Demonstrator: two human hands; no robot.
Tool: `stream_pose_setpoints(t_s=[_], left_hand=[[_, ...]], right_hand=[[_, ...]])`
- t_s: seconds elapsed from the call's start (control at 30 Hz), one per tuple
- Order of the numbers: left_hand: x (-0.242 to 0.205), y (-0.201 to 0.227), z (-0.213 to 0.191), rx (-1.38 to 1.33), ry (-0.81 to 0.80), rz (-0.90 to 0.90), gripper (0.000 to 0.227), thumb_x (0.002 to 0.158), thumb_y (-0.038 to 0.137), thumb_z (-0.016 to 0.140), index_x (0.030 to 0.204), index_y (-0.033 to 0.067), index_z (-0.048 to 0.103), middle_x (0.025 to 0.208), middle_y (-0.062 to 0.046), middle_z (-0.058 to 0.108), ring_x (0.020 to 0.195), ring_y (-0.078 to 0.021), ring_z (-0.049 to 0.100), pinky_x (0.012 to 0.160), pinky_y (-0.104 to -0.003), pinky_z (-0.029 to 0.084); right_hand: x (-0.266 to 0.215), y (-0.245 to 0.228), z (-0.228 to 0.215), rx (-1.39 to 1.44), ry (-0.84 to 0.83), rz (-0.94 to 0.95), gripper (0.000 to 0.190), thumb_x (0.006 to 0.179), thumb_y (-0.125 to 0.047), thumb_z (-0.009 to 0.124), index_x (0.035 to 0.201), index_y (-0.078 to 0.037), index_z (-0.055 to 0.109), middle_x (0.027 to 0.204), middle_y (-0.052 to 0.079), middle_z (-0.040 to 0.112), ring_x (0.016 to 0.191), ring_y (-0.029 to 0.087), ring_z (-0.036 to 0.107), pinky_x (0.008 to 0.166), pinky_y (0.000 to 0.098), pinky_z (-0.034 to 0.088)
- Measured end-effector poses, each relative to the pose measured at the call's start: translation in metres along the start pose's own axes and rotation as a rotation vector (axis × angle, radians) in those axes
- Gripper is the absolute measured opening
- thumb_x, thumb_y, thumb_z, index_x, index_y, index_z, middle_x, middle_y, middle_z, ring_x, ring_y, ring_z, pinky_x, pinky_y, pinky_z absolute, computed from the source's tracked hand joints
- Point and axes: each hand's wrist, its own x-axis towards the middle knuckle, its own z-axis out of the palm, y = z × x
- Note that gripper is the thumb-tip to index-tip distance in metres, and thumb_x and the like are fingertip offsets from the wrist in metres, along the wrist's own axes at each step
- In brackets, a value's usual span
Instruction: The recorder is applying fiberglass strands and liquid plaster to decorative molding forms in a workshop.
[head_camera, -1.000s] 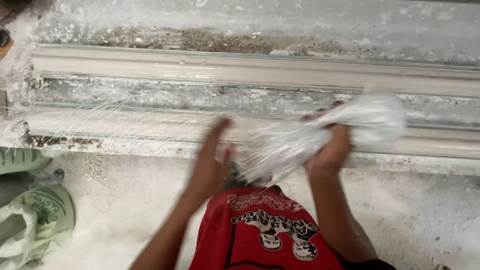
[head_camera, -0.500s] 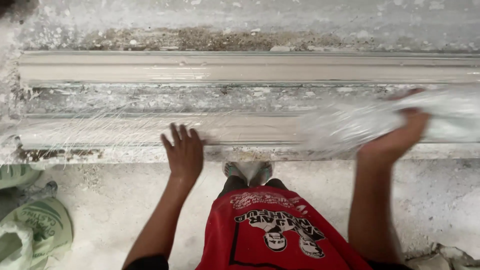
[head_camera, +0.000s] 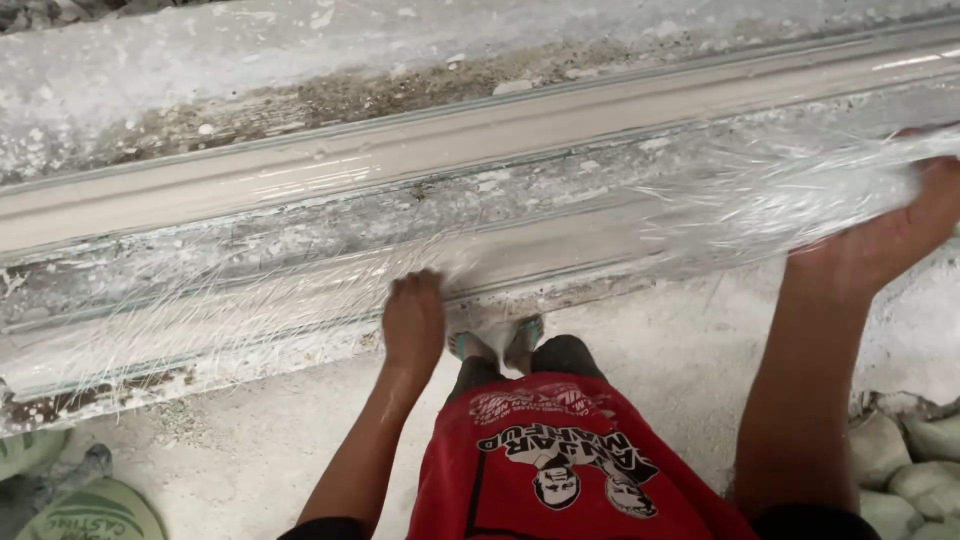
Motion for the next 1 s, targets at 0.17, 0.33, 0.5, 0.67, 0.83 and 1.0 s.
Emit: stream_pose_setpoints(t_s=[0.17,0.33,0.5,0.67,0.83,1.0], left_hand=[[0.004,0.082,-0.085,-0.261,-0.14,-0.153,0.052,0.103,0.027,0.052,0.141,-0.006,0.042,0.147,-0.032,0.044,0.143,-0.0515,0.038,0.111,-0.065,0.035],[-0.002,0.137,-0.097,-0.964,-0.116,0.075,0.026,0.104,0.018,0.052,0.113,-0.0023,0.066,0.102,-0.017,0.072,0.073,-0.0258,0.065,0.066,-0.038,0.055],[0.004,0.08,-0.024,-0.275,0.252,0.171,0.022,0.105,0.013,0.058,0.087,0.0025,0.065,0.077,-0.012,0.068,0.054,-0.0167,0.059,0.04,-0.027,0.049],[-0.004,0.057,0.015,0.292,-0.078,-0.082,0.034,0.097,0.02,0.058,0.124,0.0008,0.064,0.122,-0.021,0.064,0.113,-0.0403,0.056,0.081,-0.055,0.052],[0.014,0.241,-0.056,-0.545,0.096,-0.128,0.049,0.102,0.013,0.054,0.143,-0.0112,0.047,0.138,-0.041,0.051,0.133,-0.0603,0.044,0.111,-0.068,0.035],[0.012,0.26,0.042,-0.532,0.364,0.097,0.013,0.095,0.003,0.061,0.1,0.0124,0.068,0.089,-0.004,0.074,0.082,-0.0298,0.074,0.073,-0.041,0.059]], right_hand=[[-0.061,0.038,0.027,-0.573,0.55,0.278,0.028,0.089,-0.03,0.039,0.105,-0.011,0.049,0.137,0.02,0.045,0.137,0.038,0.032,0.115,0.0635,0.019],[-0.06,0.025,0.052,-0.563,0.524,0.414,0.008,0.089,-0.02,0.04,0.091,-0.014,0.046,0.133,0.019,0.049,0.136,0.036,0.039,0.116,0.0615,0.026],[0.0,0.001,-0.025,-0.479,0.484,0.023,0.017,0.095,-0.029,0.039,0.104,-0.017,0.048,0.134,0.015,0.051,0.138,0.04,0.042,0.112,0.0709,0.022],[0.004,0.017,-0.071,-0.318,0.06,-0.179,0.011,0.103,-0.02,0.035,0.1,-0.014,0.043,0.11,0.007,0.051,0.102,0.021,0.046,0.107,0.0408,0.046],[-0.029,0.02,0.02,-0.378,0.519,0.313,0.012,0.085,-0.012,0.065,0.096,-0.013,0.071,0.091,0.002,0.064,0.094,0.018,0.06,0.099,0.042,0.044],[0.015,0.06,-0.121,-0.142,-0.07,0.176,0.03,0.103,-0.01,0.032,0.121,-0.005,0.055,0.111,0.01,0.066,0.083,0.017,0.064,0.076,0.0297,0.06]])
